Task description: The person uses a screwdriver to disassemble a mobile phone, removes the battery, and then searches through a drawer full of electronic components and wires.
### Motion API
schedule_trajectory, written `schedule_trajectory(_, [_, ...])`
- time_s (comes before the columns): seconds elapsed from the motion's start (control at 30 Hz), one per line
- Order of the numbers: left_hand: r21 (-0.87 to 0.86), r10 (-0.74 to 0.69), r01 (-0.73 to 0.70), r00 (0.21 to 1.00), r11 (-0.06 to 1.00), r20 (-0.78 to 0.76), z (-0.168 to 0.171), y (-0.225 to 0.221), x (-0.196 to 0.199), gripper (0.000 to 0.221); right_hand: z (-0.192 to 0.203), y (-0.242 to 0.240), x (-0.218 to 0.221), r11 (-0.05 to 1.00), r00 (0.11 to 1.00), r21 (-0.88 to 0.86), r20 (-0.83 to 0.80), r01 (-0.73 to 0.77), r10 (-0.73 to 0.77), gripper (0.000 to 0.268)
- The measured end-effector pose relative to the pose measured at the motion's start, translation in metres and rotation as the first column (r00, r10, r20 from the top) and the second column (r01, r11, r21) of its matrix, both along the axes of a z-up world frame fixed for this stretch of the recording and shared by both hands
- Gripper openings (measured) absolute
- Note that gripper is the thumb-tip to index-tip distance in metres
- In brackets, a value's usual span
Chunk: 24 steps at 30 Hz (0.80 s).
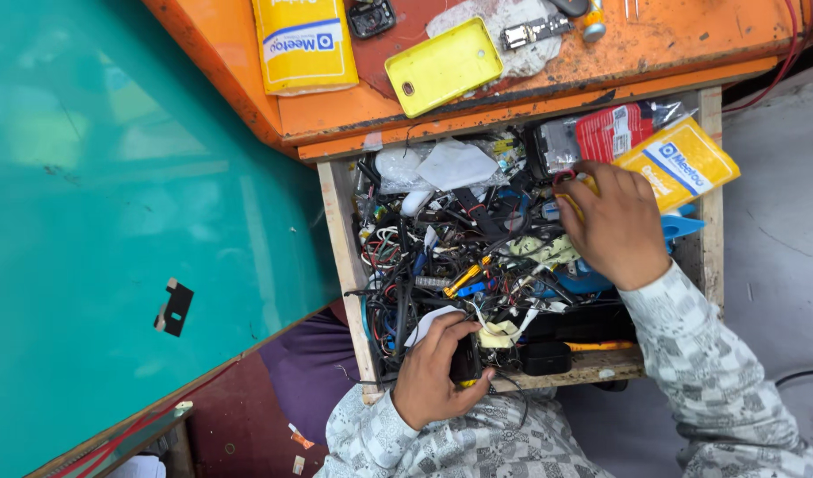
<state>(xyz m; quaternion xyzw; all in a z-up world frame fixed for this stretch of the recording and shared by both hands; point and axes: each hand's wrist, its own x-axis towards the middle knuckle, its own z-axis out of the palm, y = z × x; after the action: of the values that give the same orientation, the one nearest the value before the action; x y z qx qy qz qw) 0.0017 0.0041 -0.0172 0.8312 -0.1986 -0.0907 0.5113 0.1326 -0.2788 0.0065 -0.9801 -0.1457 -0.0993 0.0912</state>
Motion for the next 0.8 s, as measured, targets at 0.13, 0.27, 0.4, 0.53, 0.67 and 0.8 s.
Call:
schedule_trajectory(0.13, [0.012,-0.005,0.005,1.0,1.0,-0.003,-0.005,-0.001,-0.001,0.06,-0.005,-0.011,-0.024,0.985,0.997,0.169,-0.081,0.016,-0.003,0.014])
schedule_trajectory(0.27, [0.028,-0.002,0.002,1.0,1.0,0.001,-0.006,-0.004,-0.001,0.06,-0.008,-0.015,-0.024,0.972,0.999,0.236,-0.044,-0.004,0.015,0.02])
schedule_trajectory(0.4, [0.052,0.013,-0.016,0.999,0.999,0.048,-0.006,-0.006,-0.001,0.061,-0.015,-0.011,0.004,0.996,0.993,0.003,0.08,-0.085,0.085,0.027])
schedule_trajectory(0.53, [0.046,0.012,-0.014,0.999,0.999,0.037,-0.004,-0.006,-0.002,0.06,-0.024,-0.009,0.038,0.925,0.986,-0.368,0.096,-0.092,0.136,0.052])
schedule_trajectory(0.67, [0.024,0.016,-0.017,1.0,1.0,0.026,-0.002,-0.005,-0.002,0.06,-0.032,-0.015,0.053,0.953,0.99,-0.29,0.082,-0.082,0.11,0.062])
schedule_trajectory(0.8, [0.037,0.016,-0.016,1.0,0.999,0.008,-0.004,-0.005,-0.003,0.06,-0.039,-0.017,0.047,0.955,0.966,-0.268,0.188,-0.126,0.18,0.059])
